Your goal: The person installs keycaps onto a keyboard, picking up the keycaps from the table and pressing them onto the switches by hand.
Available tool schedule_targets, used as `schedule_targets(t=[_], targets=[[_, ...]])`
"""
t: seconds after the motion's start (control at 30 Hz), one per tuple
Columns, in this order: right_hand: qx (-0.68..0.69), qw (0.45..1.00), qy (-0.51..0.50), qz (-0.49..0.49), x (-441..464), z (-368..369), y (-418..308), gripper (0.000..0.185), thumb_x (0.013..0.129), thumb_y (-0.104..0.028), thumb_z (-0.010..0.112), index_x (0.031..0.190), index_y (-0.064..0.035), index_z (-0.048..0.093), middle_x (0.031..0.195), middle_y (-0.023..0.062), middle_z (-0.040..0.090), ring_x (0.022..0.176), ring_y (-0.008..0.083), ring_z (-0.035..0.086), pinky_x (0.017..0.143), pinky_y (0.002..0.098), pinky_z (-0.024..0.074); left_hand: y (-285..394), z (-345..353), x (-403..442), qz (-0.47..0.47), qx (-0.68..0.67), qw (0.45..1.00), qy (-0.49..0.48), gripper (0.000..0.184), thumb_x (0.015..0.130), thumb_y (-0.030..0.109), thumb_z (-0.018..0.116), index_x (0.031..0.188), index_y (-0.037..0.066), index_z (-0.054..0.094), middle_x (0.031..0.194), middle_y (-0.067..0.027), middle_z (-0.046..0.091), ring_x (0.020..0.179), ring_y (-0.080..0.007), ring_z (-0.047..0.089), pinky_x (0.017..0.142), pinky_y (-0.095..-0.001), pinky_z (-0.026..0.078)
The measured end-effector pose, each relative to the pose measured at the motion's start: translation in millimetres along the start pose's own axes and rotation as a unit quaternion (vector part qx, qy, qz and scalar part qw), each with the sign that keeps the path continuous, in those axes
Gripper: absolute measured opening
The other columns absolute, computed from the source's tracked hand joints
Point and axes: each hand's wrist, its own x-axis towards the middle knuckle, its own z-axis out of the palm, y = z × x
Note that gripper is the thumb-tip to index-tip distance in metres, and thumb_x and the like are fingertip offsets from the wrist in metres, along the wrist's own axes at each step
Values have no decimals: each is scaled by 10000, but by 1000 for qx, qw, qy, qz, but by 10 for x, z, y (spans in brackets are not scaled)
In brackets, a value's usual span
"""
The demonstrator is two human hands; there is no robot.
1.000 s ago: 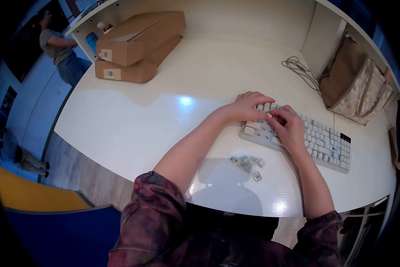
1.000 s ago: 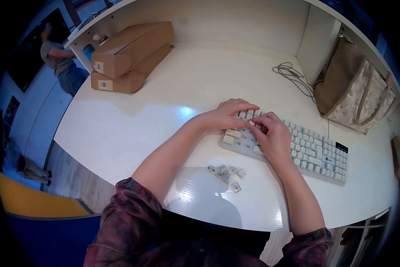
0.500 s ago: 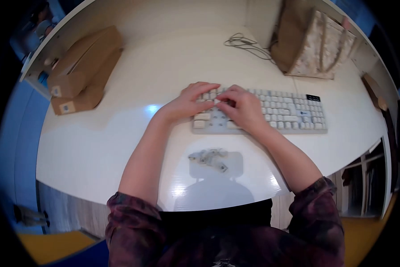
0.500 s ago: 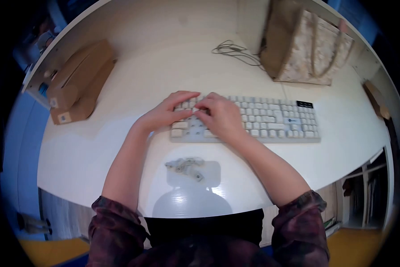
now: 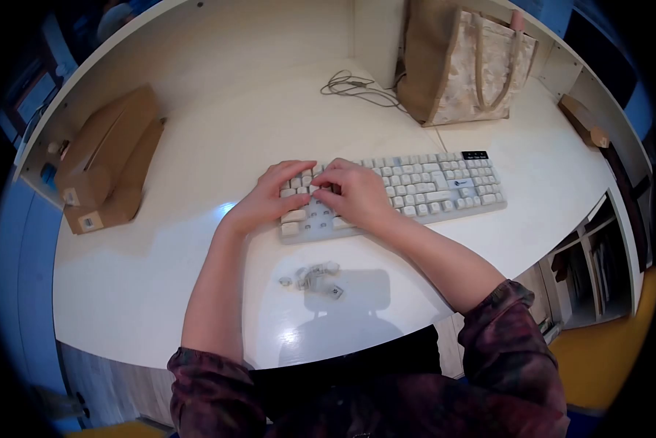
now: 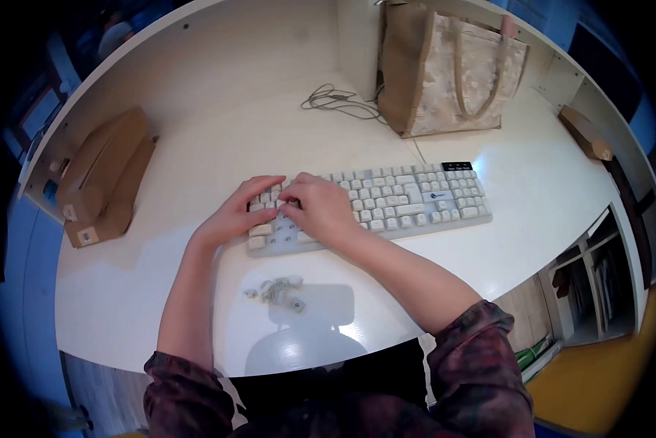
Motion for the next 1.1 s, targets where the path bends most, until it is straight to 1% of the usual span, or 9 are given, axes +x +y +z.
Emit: schedule_targets(t=[0.1, 0.3, 0.37, 0.4, 0.5, 0.8, 0.9, 1.0, 1.1], targets=[[-3, 1000, -6, 10, 4, 9, 9, 148, 775, -173, 729, 905, -103, 741, 888, 46, 664, 812, 248, 664, 701, 374, 524, 16, -6, -24, 3, 35, 999, 1, 590, 874, 187, 703, 1425, 138, 497, 1429, -75, 459, 1354, -228, 375, 1125, -348, 314], [-3, 1000, -11, 18, 28, 2, -23, 126, 778, -170, 735, 891, -116, 749, 839, 38, 658, 739, 244, 654, 647, 364, 511, 12, 30, -3, -32, -21, 999, 27, 526, 907, 296, 670, 1391, 140, 536, 1387, -73, 484, 1336, -223, 380, 1105, -353, 337], [-12, 999, -20, 28, 31, -16, -56, 119, 785, -170, 734, 892, -121, 751, 830, 33, 654, 723, 234, 647, 640, 358, 508, 22, 87, 22, -46, 22, 998, 43, 514, 908, 315, 667, 1380, 152, 548, 1365, -72, 494, 1326, -228, 388, 1099, -357, 347], [-15, 1000, -9, 13, 25, -4, -48, 109, 792, -170, 734, 890, -125, 751, 818, 26, 648, 702, 222, 637, 626, 351, 500, 25, 91, 42, -50, 45, 997, 50, 507, 908, 324, 665, 1375, 159, 554, 1353, -72, 499, 1321, -231, 392, 1096, -360, 352], [-17, 999, -19, 27, 29, -10, -65, 113, 787, -160, 738, 893, -125, 751, 818, 24, 649, 692, 220, 635, 623, 349, 497, 19, 85, 51, -54, 52, 996, 49, 503, 906, 346, 661, 1369, 177, 560, 1341, -70, 506, 1323, -238, 389, 1098, -368, 357], [2, 1000, -11, 23, 42, -5, -51, 126, 779, -147, 748, 885, -78, 738, 805, 46, 653, 663, 205, 633, 617, 334, 502, 0, 89, 51, -48, 69, 995, 57, 501, 911, 367, 635, 1372, 184, 561, 1355, -72, 501, 1323, -241, 382, 1099, -371, 352], [10, 999, -15, 39, 21, -6, -64, 124, 786, -151, 746, 881, -72, 736, 802, 48, 651, 663, 203, 636, 618, 333, 501, 32, 78, 79, -98, 26, 993, 59, 485, 918, 350, 626, 1369, 183, 565, 1353, -75, 502, 1313, -239, 387, 1094, -365, 347], [8, 999, -25, 39, 39, -16, -59, 125, 790, -154, 744, 882, -71, 735, 804, 48, 651, 666, 204, 639, 616, 333, 497, -17, 73, 84, -75, 14, 996, 52, 474, 919, 335, 626, 1363, 178, 571, 1342, -83, 508, 1302, -237, 394, 1090, -358, 343], [-7, 999, -32, 31, 41, -26, -62, 129, 794, -157, 742, 890, -72, 734, 816, 46, 652, 672, 204, 640, 616, 332, 494, -59, 85, 93, -50, 57, 996, 47, 479, 915, 338, 632, 1360, 171, 573, 1328, -91, 513, 1295, -242, 403, 1088, -355, 345]])
